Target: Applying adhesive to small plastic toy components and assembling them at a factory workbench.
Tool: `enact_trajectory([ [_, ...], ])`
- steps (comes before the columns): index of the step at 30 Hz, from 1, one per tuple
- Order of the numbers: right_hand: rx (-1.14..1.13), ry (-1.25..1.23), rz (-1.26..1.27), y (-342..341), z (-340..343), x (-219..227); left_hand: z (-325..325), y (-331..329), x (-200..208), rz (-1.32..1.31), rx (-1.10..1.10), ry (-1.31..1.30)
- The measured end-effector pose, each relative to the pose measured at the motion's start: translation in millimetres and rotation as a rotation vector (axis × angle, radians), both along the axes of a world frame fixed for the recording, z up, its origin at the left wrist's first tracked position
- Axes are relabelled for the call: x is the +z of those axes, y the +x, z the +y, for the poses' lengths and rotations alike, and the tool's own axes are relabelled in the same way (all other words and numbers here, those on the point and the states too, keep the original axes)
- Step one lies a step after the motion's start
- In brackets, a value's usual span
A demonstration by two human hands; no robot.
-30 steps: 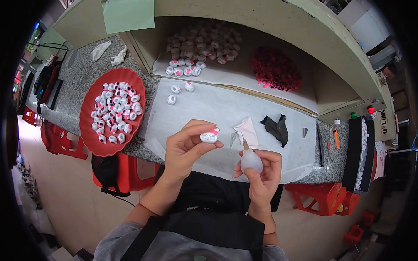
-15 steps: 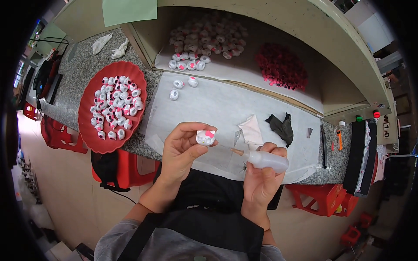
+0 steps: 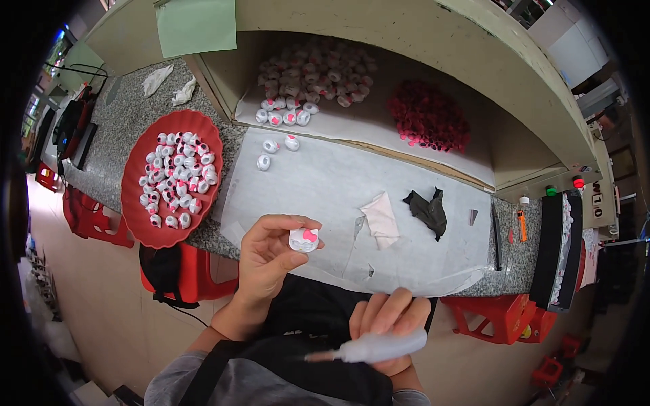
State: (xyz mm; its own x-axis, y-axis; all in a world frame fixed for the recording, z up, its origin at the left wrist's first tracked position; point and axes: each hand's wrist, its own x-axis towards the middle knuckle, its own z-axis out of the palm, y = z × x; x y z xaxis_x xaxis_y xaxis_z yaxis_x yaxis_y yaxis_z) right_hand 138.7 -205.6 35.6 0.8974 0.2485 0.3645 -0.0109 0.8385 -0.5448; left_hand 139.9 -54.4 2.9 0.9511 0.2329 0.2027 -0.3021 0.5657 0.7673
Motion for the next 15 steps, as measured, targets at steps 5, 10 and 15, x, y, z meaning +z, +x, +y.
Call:
enact_trajectory([
  [5, -0.368, -0.316, 0.005, 11, 5, -11, -4, -1, 2, -0.01, 0.005, 0.012],
  [10, -0.723, -0.611, -0.313, 13, 3, -16, -6, 0, 3, -0.024, -0.036, -0.007],
  [15, -0.742, -0.68, -0.468, 14, -3, -20, -6, 0, 0, -0.03, -0.009, 0.022],
])
